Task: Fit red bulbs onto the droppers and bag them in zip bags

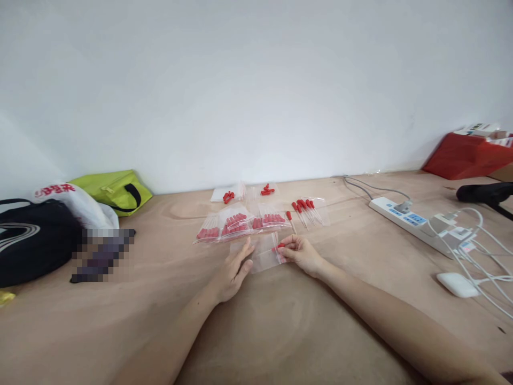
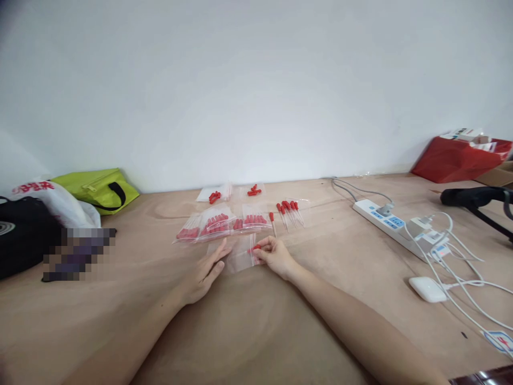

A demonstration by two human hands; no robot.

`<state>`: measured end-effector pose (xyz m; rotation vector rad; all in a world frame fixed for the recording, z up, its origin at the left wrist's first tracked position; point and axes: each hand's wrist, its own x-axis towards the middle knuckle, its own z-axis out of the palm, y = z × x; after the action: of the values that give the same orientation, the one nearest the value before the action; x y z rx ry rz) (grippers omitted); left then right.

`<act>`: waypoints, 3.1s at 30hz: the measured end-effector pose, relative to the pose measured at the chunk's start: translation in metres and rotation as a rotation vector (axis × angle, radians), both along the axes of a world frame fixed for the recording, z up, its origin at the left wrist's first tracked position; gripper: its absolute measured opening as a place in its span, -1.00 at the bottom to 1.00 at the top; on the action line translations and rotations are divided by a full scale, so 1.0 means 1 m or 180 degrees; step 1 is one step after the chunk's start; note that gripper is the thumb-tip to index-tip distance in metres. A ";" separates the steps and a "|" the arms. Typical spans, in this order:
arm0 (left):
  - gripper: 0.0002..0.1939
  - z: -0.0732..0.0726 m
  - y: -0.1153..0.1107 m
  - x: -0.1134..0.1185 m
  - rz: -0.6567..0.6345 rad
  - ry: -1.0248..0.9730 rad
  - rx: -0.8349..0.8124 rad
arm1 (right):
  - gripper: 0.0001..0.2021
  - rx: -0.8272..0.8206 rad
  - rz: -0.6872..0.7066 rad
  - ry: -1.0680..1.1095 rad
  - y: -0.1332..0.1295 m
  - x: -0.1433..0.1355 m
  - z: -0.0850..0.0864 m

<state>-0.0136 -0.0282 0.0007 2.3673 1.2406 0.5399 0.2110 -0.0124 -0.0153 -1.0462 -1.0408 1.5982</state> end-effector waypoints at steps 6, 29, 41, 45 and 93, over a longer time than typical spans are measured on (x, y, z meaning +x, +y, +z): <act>-0.54 0.002 0.002 -0.002 -0.0030 0.0168 0.0123 | -0.61 0.0115 0.0156 -0.0288 0.012 0.029 0.003; -0.76 0.008 0.001 0.003 -0.0228 -0.0046 0.0113 | -0.69 0.1000 -0.0945 -0.3737 0.069 0.047 0.008; -0.74 0.006 0.001 0.003 -0.0278 -0.0059 0.0134 | -0.78 0.0680 -0.0974 -0.4070 0.101 0.017 0.015; -0.75 0.006 0.001 0.002 -0.0298 -0.0104 0.0158 | -0.79 0.0836 -0.1073 -0.3985 0.096 0.019 0.021; -0.55 0.008 -0.001 0.004 -0.0132 0.0052 0.0145 | -0.75 0.1063 -0.0266 -0.1173 0.004 0.019 -0.011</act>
<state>-0.0094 -0.0294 0.0089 2.4343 1.1958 0.5421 0.2298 -0.0087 -0.0264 -1.1561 -1.4332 1.1352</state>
